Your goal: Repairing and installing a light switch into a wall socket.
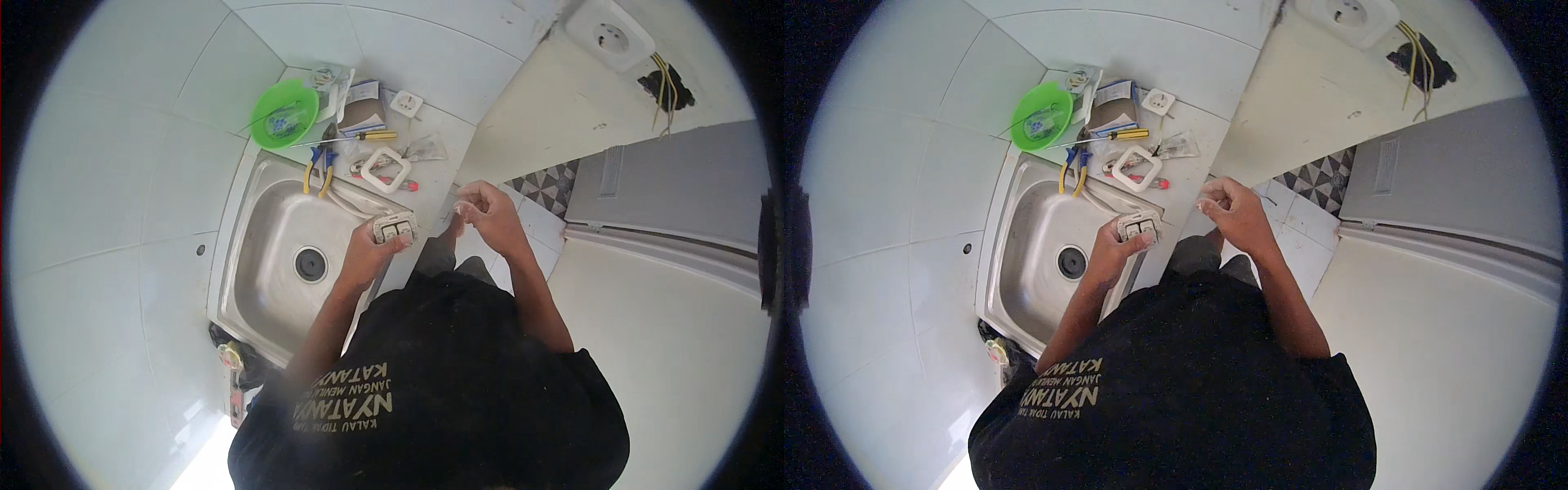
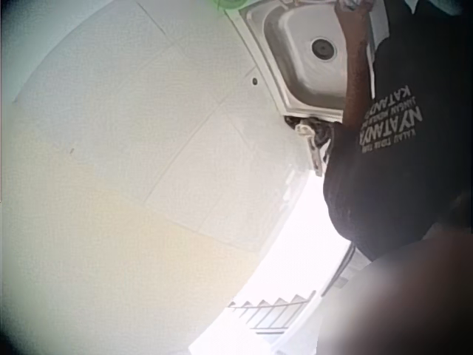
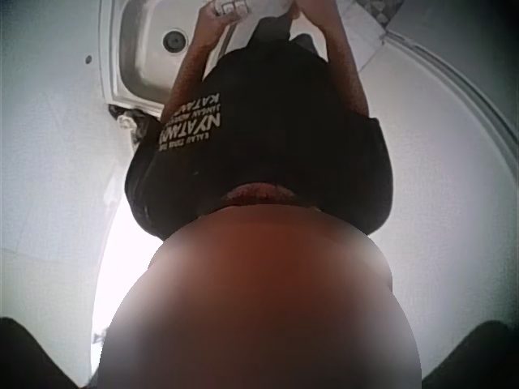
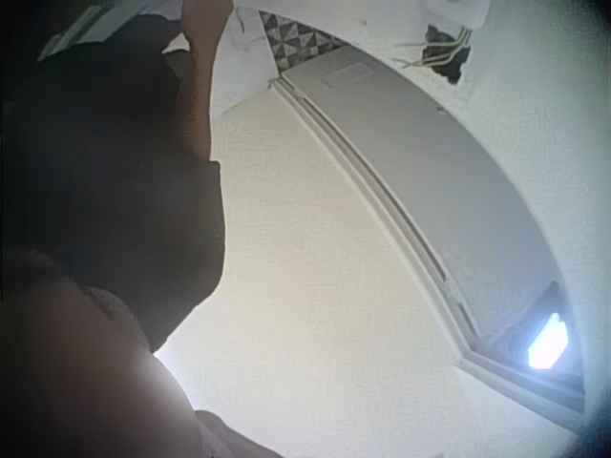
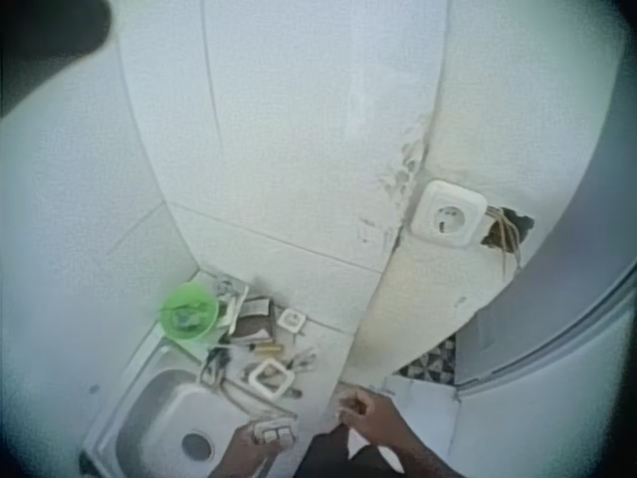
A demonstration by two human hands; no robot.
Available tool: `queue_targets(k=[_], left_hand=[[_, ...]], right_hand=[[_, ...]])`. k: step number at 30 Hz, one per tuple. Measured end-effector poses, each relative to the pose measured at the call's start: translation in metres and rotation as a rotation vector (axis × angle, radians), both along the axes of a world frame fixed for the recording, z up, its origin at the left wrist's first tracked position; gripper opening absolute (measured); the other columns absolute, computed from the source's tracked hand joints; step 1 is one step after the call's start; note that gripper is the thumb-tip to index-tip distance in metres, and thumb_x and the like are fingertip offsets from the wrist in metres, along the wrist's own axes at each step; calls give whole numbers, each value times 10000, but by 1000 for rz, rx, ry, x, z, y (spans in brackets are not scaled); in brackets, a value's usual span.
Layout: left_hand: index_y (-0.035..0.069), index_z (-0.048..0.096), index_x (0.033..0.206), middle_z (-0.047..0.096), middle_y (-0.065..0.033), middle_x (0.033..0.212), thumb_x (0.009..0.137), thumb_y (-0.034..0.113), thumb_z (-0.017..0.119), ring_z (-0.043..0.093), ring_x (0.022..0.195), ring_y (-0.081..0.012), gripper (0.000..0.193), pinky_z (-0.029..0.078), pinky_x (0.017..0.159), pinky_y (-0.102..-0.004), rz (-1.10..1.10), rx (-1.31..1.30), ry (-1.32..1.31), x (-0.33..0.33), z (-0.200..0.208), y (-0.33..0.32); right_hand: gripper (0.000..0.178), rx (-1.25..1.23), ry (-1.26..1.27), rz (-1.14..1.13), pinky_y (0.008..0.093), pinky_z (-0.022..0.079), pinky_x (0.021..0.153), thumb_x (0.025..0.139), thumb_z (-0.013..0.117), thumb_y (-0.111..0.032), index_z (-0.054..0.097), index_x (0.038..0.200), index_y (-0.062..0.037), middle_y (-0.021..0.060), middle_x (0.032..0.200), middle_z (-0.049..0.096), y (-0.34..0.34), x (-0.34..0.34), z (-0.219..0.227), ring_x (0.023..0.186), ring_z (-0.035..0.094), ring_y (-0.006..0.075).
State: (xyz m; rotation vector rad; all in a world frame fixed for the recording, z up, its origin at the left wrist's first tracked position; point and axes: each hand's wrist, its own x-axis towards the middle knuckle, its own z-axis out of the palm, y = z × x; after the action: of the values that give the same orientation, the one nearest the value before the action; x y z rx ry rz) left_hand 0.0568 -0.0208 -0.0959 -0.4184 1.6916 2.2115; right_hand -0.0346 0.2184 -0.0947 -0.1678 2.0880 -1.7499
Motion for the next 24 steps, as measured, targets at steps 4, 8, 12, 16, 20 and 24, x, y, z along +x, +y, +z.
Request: queue_targets(k=[4, 8, 12, 16, 20, 24], left_hand=[[-26, 643, 1042, 694, -63, 918, 799, 111, 756, 645, 810, -122, 301, 521, 752, -270, 126, -118, -41, 5, -19, -1], [-55, 635, 1044, 705, -96, 929, 797, 116, 761, 662, 802, -131, 326, 528, 726, -273, 233, -200, -85, -11, -15, 8], [-79, 622, 1036, 702, -120, 917, 800, 121, 759, 669, 806, -143, 339, 531, 717, -280, 252, -221, -107, -24, -34, 11], [-86, 612, 1015, 700, -143, 920, 793, 122, 759, 674, 795, -161, 338, 534, 713, -290, 335, -211, -142, -26, -58, 17], [-83, 604, 1026, 706, -151, 941, 776, 108, 771, 686, 806, -177, 357, 541, 729, -297, 421, -282, -128, -26, -74, 22], [-79, 595, 1049, 709, -167, 963, 767, 92, 779, 699, 837, -188, 378, 547, 746, -300, 516, -363, -47, -29, -57, 34]], right_hand=[[251, 260, 120, 60, 338, 520, 750, 843, 687, -169, 660, 1041, -18, 148, 915, 685, -14, -16, -15, 796, 663, 231], [234, 558, 463, 136, 400, 522, 815, 837, 614, -109, 683, 1058, -73, 174, 914, 659, -44, -57, -30, 933, 650, 330], [263, 548, 785, 203, 434, 511, 861, 825, 587, -60, 691, 1066, -86, 177, 1000, 640, -74, -93, -55, 1023, 615, 333], [276, 710, 773, 379, 438, 509, 879, 818, 583, -45, 697, 1063, -100, 179, 1112, 607, -91, -108, -63, 1046, 601, 333], [253, 680, 870, 447, 441, 505, 884, 816, 590, -30, 696, 1038, -91, 158, 1078, 614, -90, -119, -72, 1031, 603, 321], [205, 369, 817, 358, 435, 499, 879, 816, 608, -26, 680, 1003, -70, 144, 1032, 633, -90, -115, -57, 1003, 609, 314]])
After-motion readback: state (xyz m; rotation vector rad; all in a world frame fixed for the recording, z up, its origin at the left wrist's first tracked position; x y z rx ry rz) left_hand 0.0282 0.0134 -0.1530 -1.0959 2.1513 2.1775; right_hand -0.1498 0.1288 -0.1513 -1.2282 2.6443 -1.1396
